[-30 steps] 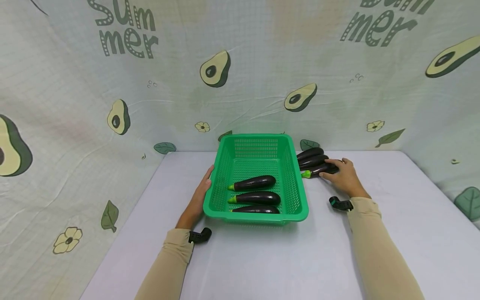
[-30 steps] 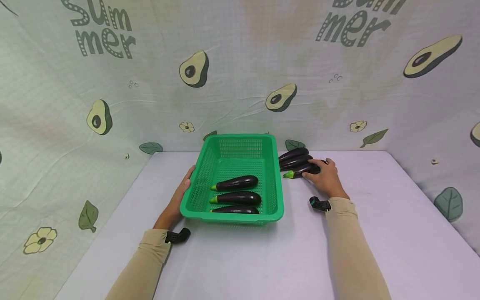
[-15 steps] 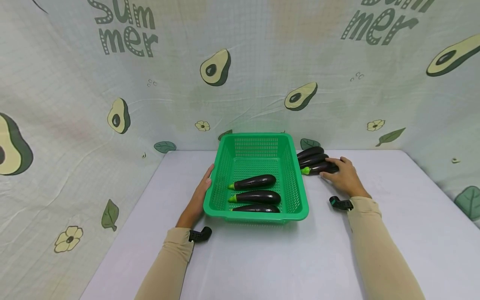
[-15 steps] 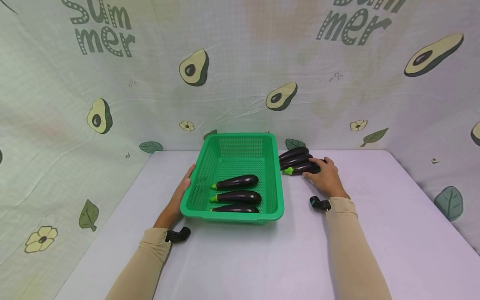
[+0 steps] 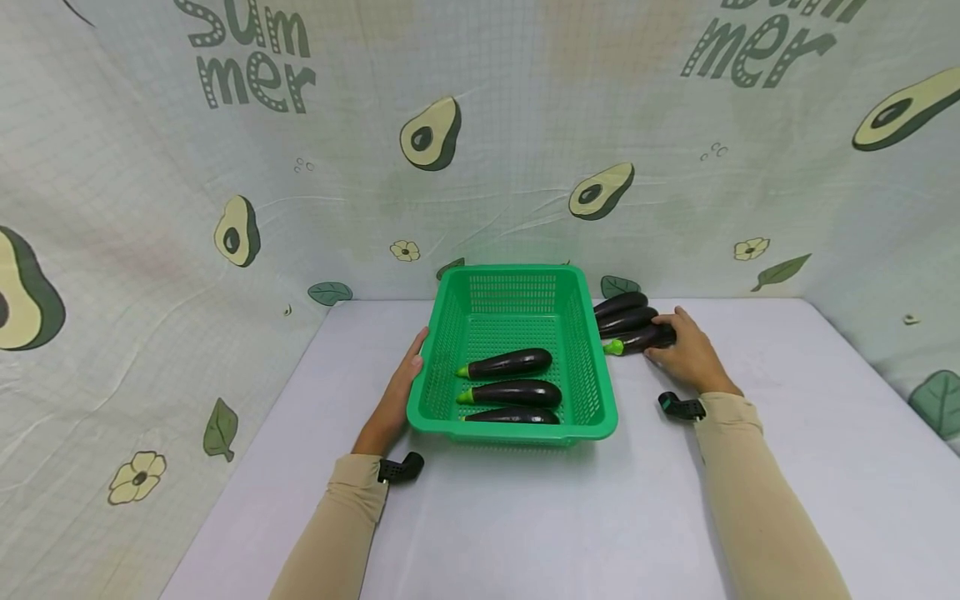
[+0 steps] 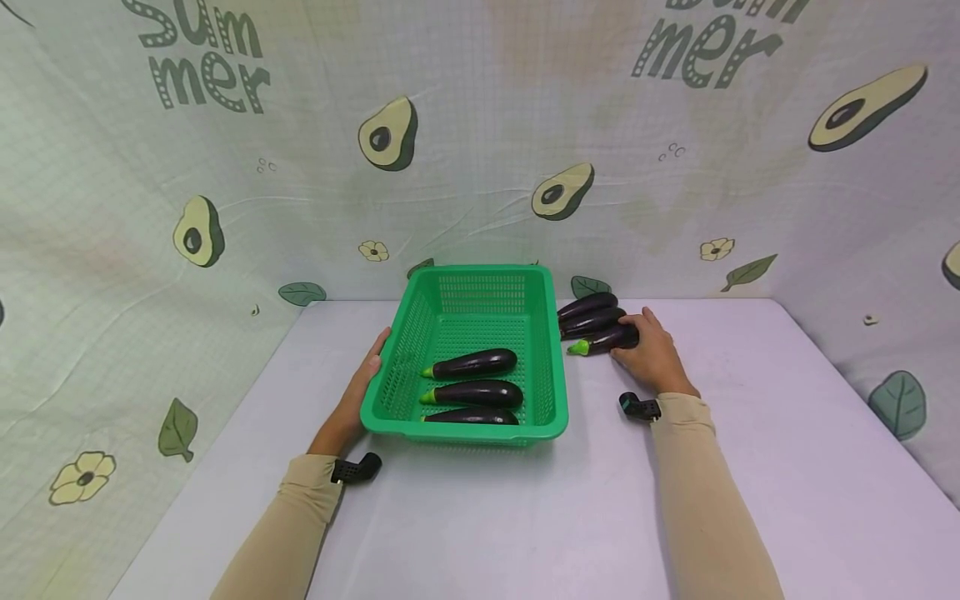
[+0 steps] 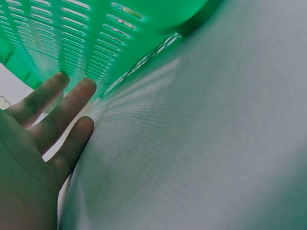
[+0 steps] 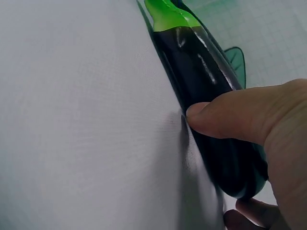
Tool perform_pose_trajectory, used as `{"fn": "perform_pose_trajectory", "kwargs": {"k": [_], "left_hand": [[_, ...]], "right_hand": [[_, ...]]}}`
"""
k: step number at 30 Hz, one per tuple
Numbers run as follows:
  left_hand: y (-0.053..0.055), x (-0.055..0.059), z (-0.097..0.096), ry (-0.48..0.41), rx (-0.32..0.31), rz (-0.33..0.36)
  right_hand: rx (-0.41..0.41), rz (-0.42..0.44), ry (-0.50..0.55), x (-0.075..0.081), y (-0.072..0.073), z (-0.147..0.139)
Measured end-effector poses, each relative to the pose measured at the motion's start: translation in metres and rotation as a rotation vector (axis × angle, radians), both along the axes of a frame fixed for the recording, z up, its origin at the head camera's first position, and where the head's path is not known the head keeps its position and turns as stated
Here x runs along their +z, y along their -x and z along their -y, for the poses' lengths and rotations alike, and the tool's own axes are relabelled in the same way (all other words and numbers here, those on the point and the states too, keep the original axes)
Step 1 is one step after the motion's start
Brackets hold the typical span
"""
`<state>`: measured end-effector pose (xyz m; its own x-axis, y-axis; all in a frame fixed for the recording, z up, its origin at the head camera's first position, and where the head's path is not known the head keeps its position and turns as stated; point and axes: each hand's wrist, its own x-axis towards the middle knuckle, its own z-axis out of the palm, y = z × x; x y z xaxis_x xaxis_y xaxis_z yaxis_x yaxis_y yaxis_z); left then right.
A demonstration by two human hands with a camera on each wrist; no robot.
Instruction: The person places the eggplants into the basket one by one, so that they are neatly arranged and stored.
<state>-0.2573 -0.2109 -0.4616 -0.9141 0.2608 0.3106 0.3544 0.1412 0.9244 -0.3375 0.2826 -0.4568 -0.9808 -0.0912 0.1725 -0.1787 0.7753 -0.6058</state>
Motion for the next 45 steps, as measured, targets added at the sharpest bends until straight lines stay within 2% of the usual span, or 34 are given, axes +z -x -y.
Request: {"fn": "perform_pose_trajectory", "kwargs": {"k": [17, 23, 28, 32, 36, 41, 45], "left_hand": [[0.004, -0.001, 0.001, 0.016, 0.011, -0.013], [0.005, 0.0, 0.002, 0.006, -0.003, 0.004], [-0.003, 0.013, 0.001, -0.005, -0.028, 0.038], [-0.013, 0.027, -0.003, 0.018, -0.033, 0.045], [-0.017, 0.032, -0.005, 0.02, -0.031, 0.042], [-0.016, 0.032, -0.005, 0.018, -0.031, 0.036], [-0.006, 0.018, -0.002, 0.01, -0.029, 0.033]], "right_hand": [[0.008, -0.001, -0.024, 0.002, -0.002, 0.004], [0.018, 0.034, -0.108, 0.009, 0.001, 0.008], [0.024, 0.066, -0.183, 0.014, 0.002, 0.012], [0.02, 0.064, -0.177, 0.014, 0.001, 0.012], [0.015, 0.026, -0.147, 0.009, 0.0, 0.01], [0.002, -0.026, -0.116, 0.004, -0.001, 0.007], [-0.019, -0.046, -0.109, 0.001, -0.004, 0.005]]}}
